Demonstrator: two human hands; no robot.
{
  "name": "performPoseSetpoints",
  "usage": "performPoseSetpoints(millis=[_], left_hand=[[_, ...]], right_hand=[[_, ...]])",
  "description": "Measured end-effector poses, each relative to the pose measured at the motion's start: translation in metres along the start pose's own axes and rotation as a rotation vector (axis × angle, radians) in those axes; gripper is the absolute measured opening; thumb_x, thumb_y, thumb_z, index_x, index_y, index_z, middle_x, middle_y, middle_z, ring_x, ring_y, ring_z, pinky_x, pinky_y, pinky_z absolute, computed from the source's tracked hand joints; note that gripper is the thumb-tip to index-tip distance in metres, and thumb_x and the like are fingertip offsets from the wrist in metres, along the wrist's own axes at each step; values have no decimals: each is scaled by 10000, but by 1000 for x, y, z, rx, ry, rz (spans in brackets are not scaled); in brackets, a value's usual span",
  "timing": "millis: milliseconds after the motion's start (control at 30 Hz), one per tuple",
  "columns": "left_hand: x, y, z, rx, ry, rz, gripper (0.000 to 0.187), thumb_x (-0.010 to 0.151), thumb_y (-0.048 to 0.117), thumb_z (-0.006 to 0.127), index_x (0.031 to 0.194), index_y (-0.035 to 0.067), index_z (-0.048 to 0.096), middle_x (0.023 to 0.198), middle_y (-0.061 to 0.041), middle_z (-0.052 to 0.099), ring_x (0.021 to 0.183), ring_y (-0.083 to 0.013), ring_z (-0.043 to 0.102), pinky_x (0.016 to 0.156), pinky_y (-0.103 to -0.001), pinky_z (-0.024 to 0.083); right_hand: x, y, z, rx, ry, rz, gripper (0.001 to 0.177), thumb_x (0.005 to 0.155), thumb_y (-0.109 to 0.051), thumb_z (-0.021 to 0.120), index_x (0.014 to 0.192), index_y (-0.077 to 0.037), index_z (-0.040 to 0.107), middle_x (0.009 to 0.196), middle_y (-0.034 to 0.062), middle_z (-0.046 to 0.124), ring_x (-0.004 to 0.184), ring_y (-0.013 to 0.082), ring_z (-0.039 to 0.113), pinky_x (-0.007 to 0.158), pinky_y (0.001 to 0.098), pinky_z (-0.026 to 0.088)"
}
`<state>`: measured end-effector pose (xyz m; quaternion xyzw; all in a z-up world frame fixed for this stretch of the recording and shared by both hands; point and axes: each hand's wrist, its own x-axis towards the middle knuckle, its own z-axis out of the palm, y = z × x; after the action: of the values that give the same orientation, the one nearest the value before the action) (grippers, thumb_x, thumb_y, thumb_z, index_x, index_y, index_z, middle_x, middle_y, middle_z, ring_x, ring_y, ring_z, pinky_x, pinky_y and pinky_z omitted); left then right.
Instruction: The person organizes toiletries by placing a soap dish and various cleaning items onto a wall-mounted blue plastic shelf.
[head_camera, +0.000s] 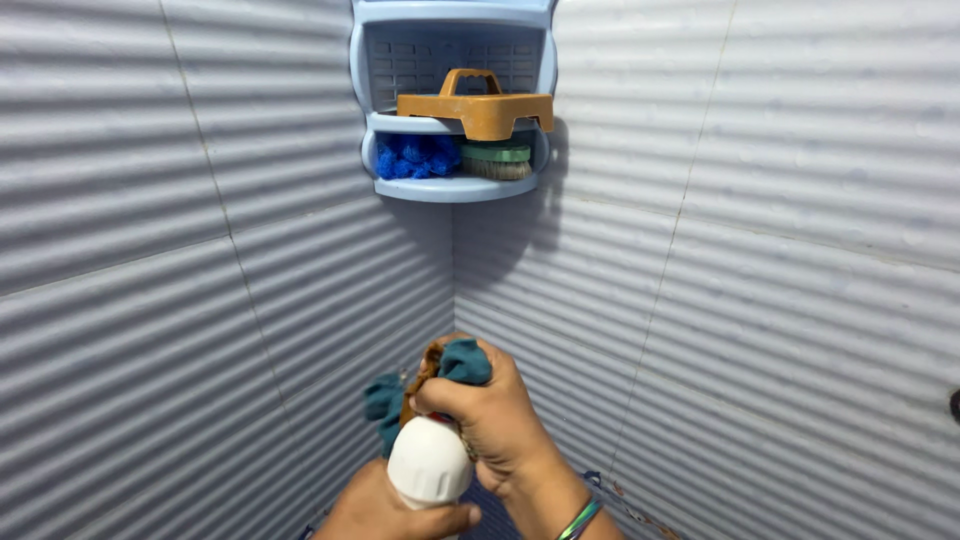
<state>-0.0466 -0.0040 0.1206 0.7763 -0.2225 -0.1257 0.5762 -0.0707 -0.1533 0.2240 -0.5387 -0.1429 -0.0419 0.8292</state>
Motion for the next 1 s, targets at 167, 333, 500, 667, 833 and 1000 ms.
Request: performPoseSetpoints(millis=[167,333,500,667,833,1000], left_hand=[[13,-26,1,-32,17,63,557,676,172,915,1180,55,708,956,-122,768,918,-217,757,812,-389,593],[24,-40,14,42,289,28,613,657,201,905,1224,90,699,972,-136,770,920,-233,760,832,-398,595],[27,-35,8,283,598,-22,670,639,231,895,1268,124,690,987,-149,773,921,-250,764,853,-407,596],[27,-54,7,663,724,-132,728,620,260,884,1312,159,680,1003,-163,775,922,-266,767,873,-416,598],[47,-94,5,1025,807,-151,481,707,270,794,1175,172,747,1031,-93,790,812,-198,757,721,-413,605],[68,-153,-10,1091,1048,134,340,741,265,740,1063,158,752,917,-61,784,758,-186,728,666,-404,577]], right_hand=[[1,4,3,-212,-15,18,250,686,45,705,920,-40,683,775,49,690,668,169,679,618,326,587],[-5,18,19,-980,233,-480,191,757,-86,769,942,-95,719,886,73,727,833,271,729,729,405,581],[-17,12,25,-1348,133,-260,351,838,-450,824,954,-131,733,1078,132,615,1002,343,639,811,489,545],[4,0,13,-1415,156,-124,249,808,-287,720,994,-125,752,1003,146,722,973,373,693,823,488,549],[21,-5,-5,-1355,72,230,312,909,-403,680,938,-103,762,956,130,753,940,345,711,846,460,554],[10,3,-15,-1011,-80,48,306,842,-359,703,986,-100,778,966,98,758,904,297,749,819,436,591]])
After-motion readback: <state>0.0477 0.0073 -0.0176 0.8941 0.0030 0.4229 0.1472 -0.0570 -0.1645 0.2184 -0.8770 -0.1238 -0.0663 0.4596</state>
